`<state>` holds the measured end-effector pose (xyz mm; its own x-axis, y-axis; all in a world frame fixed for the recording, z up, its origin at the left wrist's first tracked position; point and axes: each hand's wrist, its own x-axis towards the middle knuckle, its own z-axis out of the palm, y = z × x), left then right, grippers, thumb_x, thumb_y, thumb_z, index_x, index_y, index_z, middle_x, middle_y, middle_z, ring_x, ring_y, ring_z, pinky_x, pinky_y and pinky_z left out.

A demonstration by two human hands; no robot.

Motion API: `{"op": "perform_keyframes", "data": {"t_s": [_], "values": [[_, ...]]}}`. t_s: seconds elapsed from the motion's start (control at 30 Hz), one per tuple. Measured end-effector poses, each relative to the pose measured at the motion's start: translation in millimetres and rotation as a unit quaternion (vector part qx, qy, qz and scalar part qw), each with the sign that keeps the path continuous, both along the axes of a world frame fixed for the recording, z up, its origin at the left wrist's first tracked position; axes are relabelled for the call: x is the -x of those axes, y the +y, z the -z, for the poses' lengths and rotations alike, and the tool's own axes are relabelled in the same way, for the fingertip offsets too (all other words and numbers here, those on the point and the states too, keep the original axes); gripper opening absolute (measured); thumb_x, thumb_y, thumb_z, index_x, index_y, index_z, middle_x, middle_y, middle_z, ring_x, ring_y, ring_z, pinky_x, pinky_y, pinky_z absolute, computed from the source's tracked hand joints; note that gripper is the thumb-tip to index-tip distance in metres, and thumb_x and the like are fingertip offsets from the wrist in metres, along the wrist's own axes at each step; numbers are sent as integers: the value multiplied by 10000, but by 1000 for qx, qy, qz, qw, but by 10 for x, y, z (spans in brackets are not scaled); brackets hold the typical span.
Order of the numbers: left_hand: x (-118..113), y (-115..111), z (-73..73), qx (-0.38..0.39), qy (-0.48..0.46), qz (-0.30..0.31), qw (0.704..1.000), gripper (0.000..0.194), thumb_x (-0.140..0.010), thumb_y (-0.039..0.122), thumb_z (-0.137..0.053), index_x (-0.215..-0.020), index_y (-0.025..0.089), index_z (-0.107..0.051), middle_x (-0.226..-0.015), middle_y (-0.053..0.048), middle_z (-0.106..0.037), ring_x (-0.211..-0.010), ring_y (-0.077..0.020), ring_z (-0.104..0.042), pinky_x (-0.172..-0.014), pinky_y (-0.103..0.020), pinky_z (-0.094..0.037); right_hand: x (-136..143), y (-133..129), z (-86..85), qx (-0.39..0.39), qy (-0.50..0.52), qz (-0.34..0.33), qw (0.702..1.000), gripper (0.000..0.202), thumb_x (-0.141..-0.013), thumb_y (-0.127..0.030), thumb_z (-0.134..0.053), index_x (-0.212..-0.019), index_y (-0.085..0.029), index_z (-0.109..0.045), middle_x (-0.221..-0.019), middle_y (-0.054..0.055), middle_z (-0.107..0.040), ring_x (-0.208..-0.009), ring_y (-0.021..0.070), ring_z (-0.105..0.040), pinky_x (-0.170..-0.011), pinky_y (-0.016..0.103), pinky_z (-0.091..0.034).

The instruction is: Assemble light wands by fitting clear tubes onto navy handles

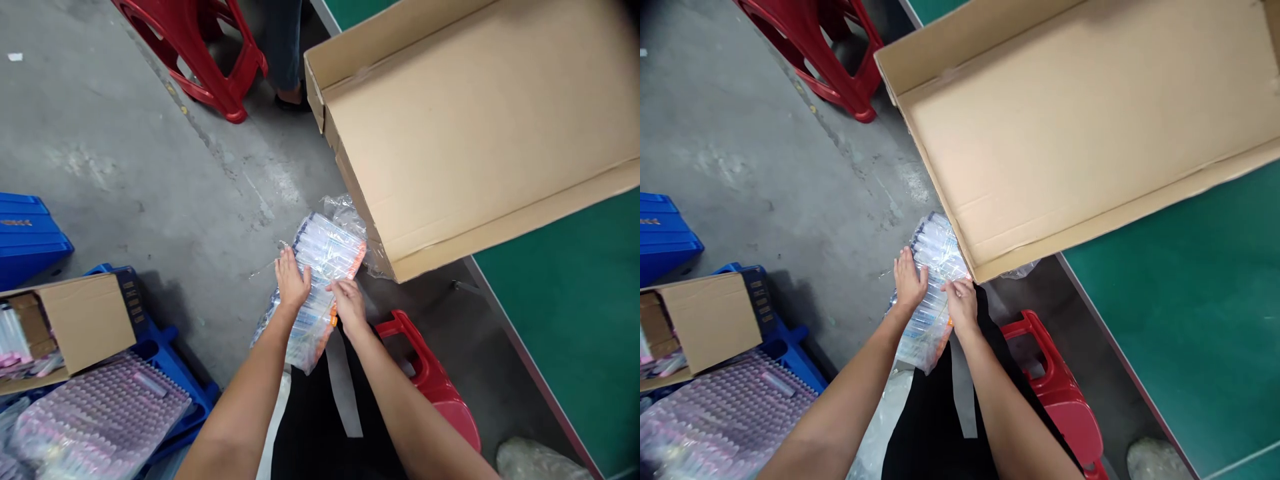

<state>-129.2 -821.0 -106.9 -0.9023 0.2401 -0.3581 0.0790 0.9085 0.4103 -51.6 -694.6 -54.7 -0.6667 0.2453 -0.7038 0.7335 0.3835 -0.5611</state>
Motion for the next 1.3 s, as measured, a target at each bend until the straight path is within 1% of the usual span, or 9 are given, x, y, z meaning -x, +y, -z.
{"op": "perform_keyframes", "data": {"t_s": [0.13, 0.27, 0.37, 0.47, 0.57, 0.73, 0.9, 1.07, 1.3], "values": [[-181, 39, 49, 10, 13, -44, 999, 660, -992, 277, -322, -1587, 83, -111, -1654, -201, -209, -1555, -272, -86, -1247, -564, -61, -4, 95, -96, 17, 71, -13, 997, 418, -1030, -293, -357, -1078, -180, -757, -1431, 143, -548, -1329, 247, -494, -1088, 400, -407], [-253, -13, 29, 3, -5, -40, 999, 736, -921, 211, -390, -1581, 46, -108, -1667, -209, -139, -1558, -266, -44, -1252, -532, -106, 221, 390, -77, 119, 118, -123, 978, 248, -962, -251, -534, -933, -236, -780, -1222, 55, -713, -1184, 187, -610, -1044, 320, -438], [-229, -98, -17, 2, -31, -25, 999, 859, -818, 233, -539, -1581, 95, -169, -1669, -160, -185, -1554, -256, -104, -1261, -473, -127, 426, 656, -206, 146, 108, -191, 965, 235, -916, -279, -616, -721, -217, -733, -957, 39, -762, -1014, 197, -663, -952, 299, -470], [-202, -128, -46, 37, -40, -81, 995, 913, -828, 364, -608, -1581, 104, -160, -1649, -197, -224, -1539, -322, -158, -1246, -554, -90, 607, 760, -462, 74, 94, -213, 970, 358, -995, -391, -490, -778, -186, -687, -862, 72, -709, -891, 218, -638, -879, 328, -462], [-196, -118, -45, 68, -46, -147, 986, 981, -837, 495, -638, -1568, 60, -149, -1570, -278, -345, -1492, -381, -274, -1214, -623, -106, 741, 593, -596, -64, 80, -327, 939, 249, -1007, -350, -476, -1019, -178, -657, -1067, 113, -669, -1037, 248, -589, -920, 341, -434], [-227, -166, -19, 62, -69, -166, 982, 789, -858, 471, -645, -1506, 144, -337, -1423, -207, -558, -1353, -338, -497, -1169, -529, -297, 903, 34, -271, -159, 16, -429, 889, 237, -975, -136, -467, -1147, -94, -624, -1112, 201, -639, -1090, 301, -592, -921, 418, -473], [-260, -215, 3, 56, -82, -156, 983, 661, -896, 385, -616, -1473, 144, -399, -1439, -186, -540, -1348, -326, -493, -1122, -475, -366, 1199, -161, 12, -143, -14, -514, 846, 264, -962, -320, -619, -1142, -127, -634, -1126, 93, -658, -990, 216, -653, -867, 415, -550], [-224, -206, 17, 55, -93, -144, 984, 667, -909, 420, -618, -1464, 119, -401, -1464, -193, -502, -1382, -332, -436, -1148, -510, -314, 1219, 38, -108, -104, 11, -567, 817, 260, -967, -349, -611, -1104, -133, -651, -1094, 81, -677, -978, 210, -662, -890, 429, -542], [-301, -185, 8, 43, -92, -125, 987, 679, -897, 487, -616, -1455, 151, -424, -1453, -174, -521, -1375, -324, -434, -1184, -493, -254, 767, 268, -216, -137, 7, -507, 851, 311, -1022, -207, -361, -1023, -119, -658, -976, 167, -705, -948, 261, -673, -851, 347, -454]]}}
